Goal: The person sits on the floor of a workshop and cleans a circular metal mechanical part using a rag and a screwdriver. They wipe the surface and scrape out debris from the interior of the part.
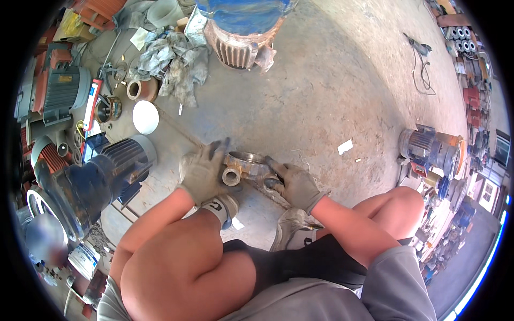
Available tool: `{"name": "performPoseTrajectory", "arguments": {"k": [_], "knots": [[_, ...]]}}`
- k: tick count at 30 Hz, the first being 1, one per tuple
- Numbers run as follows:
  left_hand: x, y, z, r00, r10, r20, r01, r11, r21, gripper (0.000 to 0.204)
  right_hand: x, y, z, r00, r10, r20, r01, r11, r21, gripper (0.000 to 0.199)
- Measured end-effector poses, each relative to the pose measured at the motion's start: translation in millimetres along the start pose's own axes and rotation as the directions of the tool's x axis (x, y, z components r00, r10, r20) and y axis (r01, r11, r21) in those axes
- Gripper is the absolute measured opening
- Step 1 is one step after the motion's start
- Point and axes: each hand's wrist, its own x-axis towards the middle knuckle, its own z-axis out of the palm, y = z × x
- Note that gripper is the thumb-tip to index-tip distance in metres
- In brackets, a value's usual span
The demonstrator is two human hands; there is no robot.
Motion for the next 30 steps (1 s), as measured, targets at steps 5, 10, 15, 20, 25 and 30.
{"name": "performPoseTrajectory", "arguments": {"k": [5,10,15,20,25,30], "knots": [[8.4,-18.5,38.7,0.964,0.259,-0.065,-0.262,0.964,-0.044,0.102,-11.1,-4.0,15.2,0.982,-0.106,-0.159,0.089,0.989,-0.114,0.090],[-5.5,-21.4,65.4,0.934,0.305,-0.186,-0.321,0.945,-0.059,0.095,-14.9,0.3,45.6,0.908,-0.288,-0.305,0.242,0.953,-0.180,0.102],[0.5,-19.3,57.3,0.968,0.146,-0.202,-0.183,0.967,-0.176,0.084,8.4,6.1,37.1,0.930,-0.226,-0.290,0.228,0.973,-0.028,0.091],[77.2,-8.1,14.4,0.970,-0.231,0.078,0.240,0.840,-0.486,0.067,78.9,27.7,-8.1,0.968,0.097,-0.231,0.022,0.884,0.466,0.065],[97.1,-37.3,18.0,0.845,-0.268,0.463,0.518,0.195,-0.832,0.053,148.8,6.2,-60.7,0.803,0.404,0.439,-0.596,0.576,0.559,0.058],[89.0,-26.1,55.6,0.905,-0.417,0.088,0.319,0.524,-0.790,0.062,152.9,47.7,-17.5,0.989,0.069,-0.128,-0.018,0.931,0.363,0.057]]}}
